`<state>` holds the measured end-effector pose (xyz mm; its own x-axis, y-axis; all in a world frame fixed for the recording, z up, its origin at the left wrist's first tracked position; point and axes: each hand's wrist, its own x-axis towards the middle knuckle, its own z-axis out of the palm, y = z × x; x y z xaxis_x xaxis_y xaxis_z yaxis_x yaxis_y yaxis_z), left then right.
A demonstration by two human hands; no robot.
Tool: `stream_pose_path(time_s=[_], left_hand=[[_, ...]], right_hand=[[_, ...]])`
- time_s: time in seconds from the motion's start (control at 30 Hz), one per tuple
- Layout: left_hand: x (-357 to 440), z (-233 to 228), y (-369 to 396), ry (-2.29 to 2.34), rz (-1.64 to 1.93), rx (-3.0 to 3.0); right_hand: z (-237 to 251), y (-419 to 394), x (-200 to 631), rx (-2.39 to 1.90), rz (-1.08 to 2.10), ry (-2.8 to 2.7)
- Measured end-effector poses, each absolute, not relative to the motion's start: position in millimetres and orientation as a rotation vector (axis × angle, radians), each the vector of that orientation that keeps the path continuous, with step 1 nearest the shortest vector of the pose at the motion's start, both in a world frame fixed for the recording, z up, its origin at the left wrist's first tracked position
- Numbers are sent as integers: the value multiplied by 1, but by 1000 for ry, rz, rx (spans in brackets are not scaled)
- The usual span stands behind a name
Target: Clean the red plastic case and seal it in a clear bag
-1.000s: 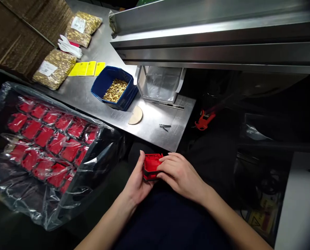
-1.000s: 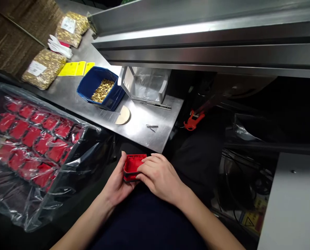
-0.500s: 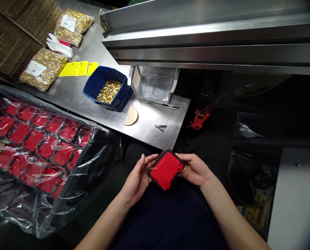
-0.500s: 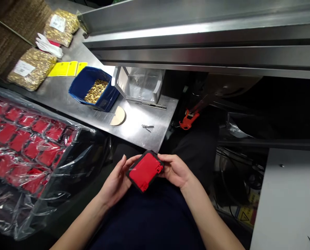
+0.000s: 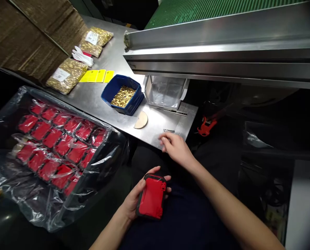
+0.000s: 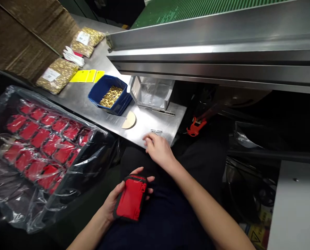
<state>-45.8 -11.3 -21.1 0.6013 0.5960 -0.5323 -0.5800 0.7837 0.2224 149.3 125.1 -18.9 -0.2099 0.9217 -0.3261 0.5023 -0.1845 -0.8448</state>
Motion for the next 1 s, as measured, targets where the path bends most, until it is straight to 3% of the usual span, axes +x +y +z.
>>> stream_pose_path(time_s=[0.17, 0.3, 0.4, 0.5, 0.6, 0.67, 0.83, 1.0], left_hand=[[-57, -32, -14, 726, 768, 91], [-60, -43, -21, 754, 837, 90], [-58, -49, -24, 770, 864, 7], [-57, -53, -22, 799, 859, -61], [-56, -53, -16, 833, 828, -89], [-55, -52, -11, 866, 809, -91], [-49, -51, 0, 933, 746, -72], [-44, -54, 8, 919, 667, -54]], right_hand=[[-32, 228, 94, -1207, 788, -2523], [-33, 256, 84, -1170, 796, -2653], [-29, 227, 101, -1306, 809, -2579], [-26, 165, 132, -1438, 1051, -2357], [-20, 96, 166, -1355, 1804, -1721], [-13, 58, 181, -1333, 1948, -1590], [3, 12, 182, -1475, 1664, -2045], [-7, 8, 165, -1262, 1258, -2661]])
